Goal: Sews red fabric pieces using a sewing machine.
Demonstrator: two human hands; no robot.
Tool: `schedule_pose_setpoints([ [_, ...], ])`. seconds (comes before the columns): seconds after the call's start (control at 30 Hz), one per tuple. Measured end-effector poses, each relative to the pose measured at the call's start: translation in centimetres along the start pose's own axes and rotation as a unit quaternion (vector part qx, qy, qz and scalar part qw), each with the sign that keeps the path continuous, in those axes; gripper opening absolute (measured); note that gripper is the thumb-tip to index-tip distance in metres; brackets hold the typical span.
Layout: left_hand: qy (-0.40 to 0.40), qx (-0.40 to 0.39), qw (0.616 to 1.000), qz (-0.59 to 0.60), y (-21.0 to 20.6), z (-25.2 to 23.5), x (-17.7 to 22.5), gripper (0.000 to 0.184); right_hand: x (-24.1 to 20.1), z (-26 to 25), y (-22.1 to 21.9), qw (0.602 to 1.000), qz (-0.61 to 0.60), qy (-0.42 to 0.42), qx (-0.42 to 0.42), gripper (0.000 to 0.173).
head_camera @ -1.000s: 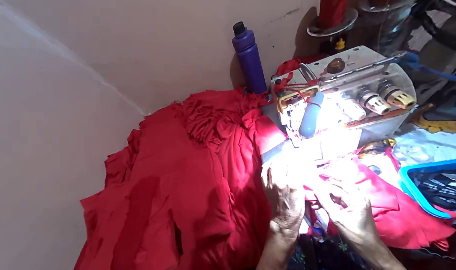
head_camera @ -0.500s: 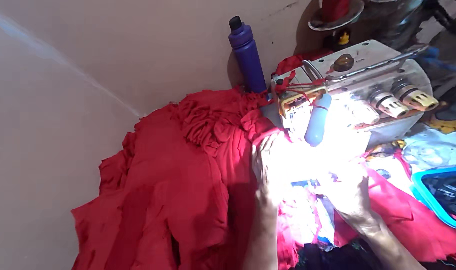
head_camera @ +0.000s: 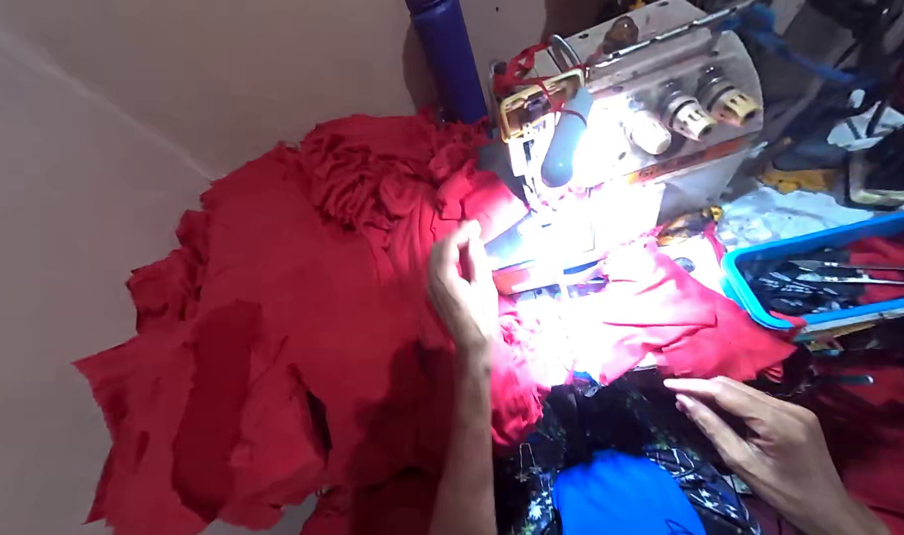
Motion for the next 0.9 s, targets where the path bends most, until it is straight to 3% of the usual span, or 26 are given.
schedule_pose_setpoints([
  [0.07, 0.007, 0.03, 0.999, 0.022, -0.8, 4.3, 1.4, 0.023, 0.3, 0.5, 0.3, 1.0, -0.009, -0.012, 0.003, 0.027],
  [0.17, 0.031, -0.025, 0.995, 0.09, -5.7, 7.2, 2.6, 0.015, -0.1, 0.4, 0.2, 0.999, -0.04, -0.009, 0.01, 0.026],
  [0.27, 0.064, -0.118, 0.985, 0.108, -10.6, 7.1, 2.4, 0.019, -1.3, 0.6, -0.7, 0.998, -0.056, 0.021, 0.001, 0.024],
  [0.43, 0.04, -0.129, 0.991, 0.013, -14.2, 6.0, 2.3, 0.03, -1.4, 2.0, -1.8, 0.996, -0.075, 0.047, -0.027, 0.023],
  [0.57, 0.077, -0.101, 0.987, 0.102, -14.8, 5.2, 1.7, 0.022, -0.4, 2.2, -1.5, 0.996, -0.08, 0.044, -0.023, 0.021],
  [0.7, 0.16, -0.075, 0.981, 0.08, -13.7, 5.3, 0.9, 0.024, 0.4, 1.7, -1.0, 0.997, -0.075, 0.035, -0.008, 0.021],
  [0.9, 0.163, -0.014, 0.973, 0.166, -12.6, 4.9, 2.2, 0.018, 0.8, 1.4, -0.8, 0.997, -0.065, 0.046, 0.007, 0.023],
])
Point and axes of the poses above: each hand's wrist, its own z-axis away from the middle knuckle, its own y-axis out of the back of the hand, x = y × z, the point moved 10 cm from there along -z, towards the middle knuckle, and after that the axes turned 9 degrees about z, right-handed, at the moved point
